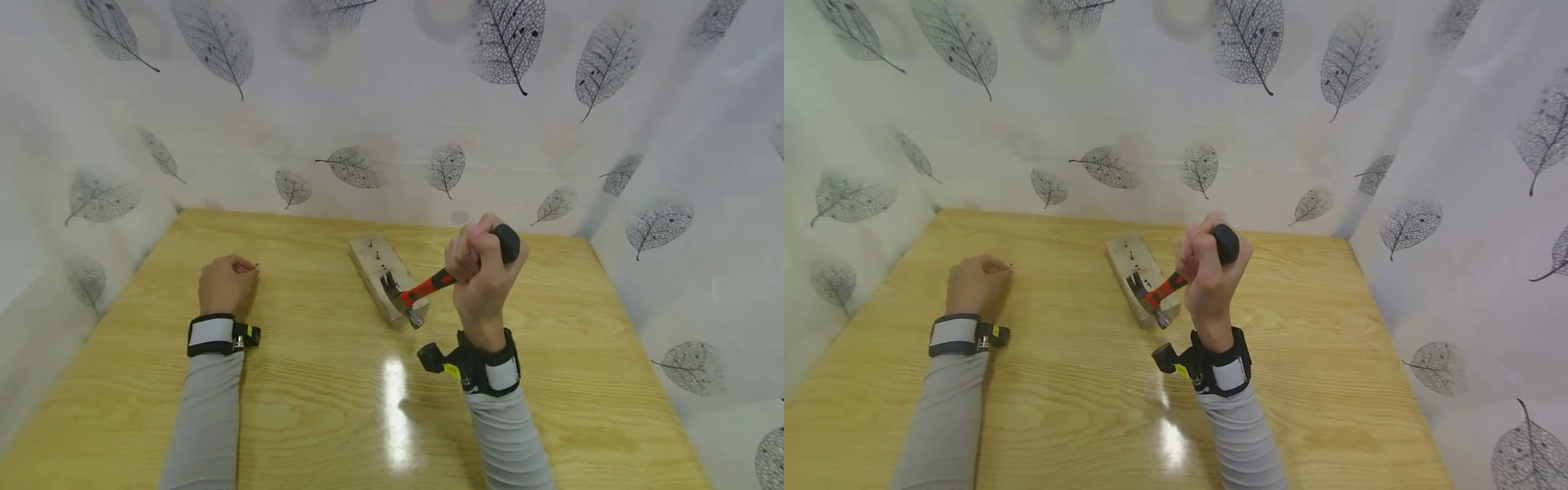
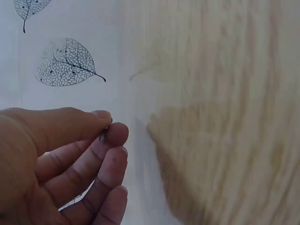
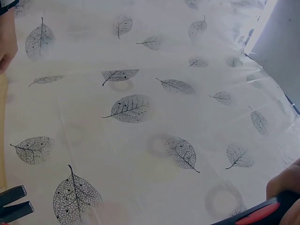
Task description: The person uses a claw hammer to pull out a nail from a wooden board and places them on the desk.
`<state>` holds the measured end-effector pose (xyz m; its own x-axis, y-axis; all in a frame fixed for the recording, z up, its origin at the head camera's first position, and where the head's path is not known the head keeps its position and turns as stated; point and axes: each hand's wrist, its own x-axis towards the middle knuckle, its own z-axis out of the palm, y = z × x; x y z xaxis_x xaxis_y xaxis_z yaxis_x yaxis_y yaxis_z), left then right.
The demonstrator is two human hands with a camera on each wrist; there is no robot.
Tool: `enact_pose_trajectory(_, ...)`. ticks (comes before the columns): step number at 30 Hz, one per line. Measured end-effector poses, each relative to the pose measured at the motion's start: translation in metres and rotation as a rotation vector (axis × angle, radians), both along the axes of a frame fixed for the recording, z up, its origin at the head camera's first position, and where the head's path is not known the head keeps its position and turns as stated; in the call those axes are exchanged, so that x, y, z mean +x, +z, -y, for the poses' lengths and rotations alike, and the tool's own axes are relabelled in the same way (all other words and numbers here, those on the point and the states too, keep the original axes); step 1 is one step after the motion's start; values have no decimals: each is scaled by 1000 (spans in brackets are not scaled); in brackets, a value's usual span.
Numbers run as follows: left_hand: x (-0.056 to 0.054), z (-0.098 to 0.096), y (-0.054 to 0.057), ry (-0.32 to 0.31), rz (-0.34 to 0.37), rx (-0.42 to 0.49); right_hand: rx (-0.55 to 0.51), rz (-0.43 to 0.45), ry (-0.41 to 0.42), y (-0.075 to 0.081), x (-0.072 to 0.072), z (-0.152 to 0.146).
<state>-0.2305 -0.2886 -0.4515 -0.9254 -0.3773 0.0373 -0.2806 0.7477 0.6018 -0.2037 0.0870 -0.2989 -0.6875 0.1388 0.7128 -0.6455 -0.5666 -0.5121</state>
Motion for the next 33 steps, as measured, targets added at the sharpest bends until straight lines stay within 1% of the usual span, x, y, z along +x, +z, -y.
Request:
enact_pose_trajectory(3,0,1,0,48,-7,6,6,13,-20,-1,-2,0)
enact_pose_trajectory(5,0,-2,3,73,-1,8,12,17,-37,0,-2,-2)
enact_pose_trajectory(9,0,-6,8,97,18,0,18,22,-58,0,-3,-5)
enact_pose_trajectory(12,0,-6,8,109,66,-39,14,20,-53,0,-3,-6)
enact_pose_trajectory(17,2,-1,6,131,173,-81,27,34,-32,-2,-4,-5)
enact_pose_trajectory(21,4,2,5,146,198,-72,44,57,-32,-3,-5,-2)
enact_pose_trajectory(26,4,0,7,144,209,-66,47,60,-38,-3,-7,-3)
enact_pose_trajectory(29,3,-4,12,139,193,-71,45,48,-45,-3,-7,-4)
enact_pose_trajectory(31,2,-9,16,101,155,-70,42,43,-52,-3,-8,-4)
enact_pose_trajectory(33,0,-16,20,19,89,-58,42,40,-61,-3,-8,-4)
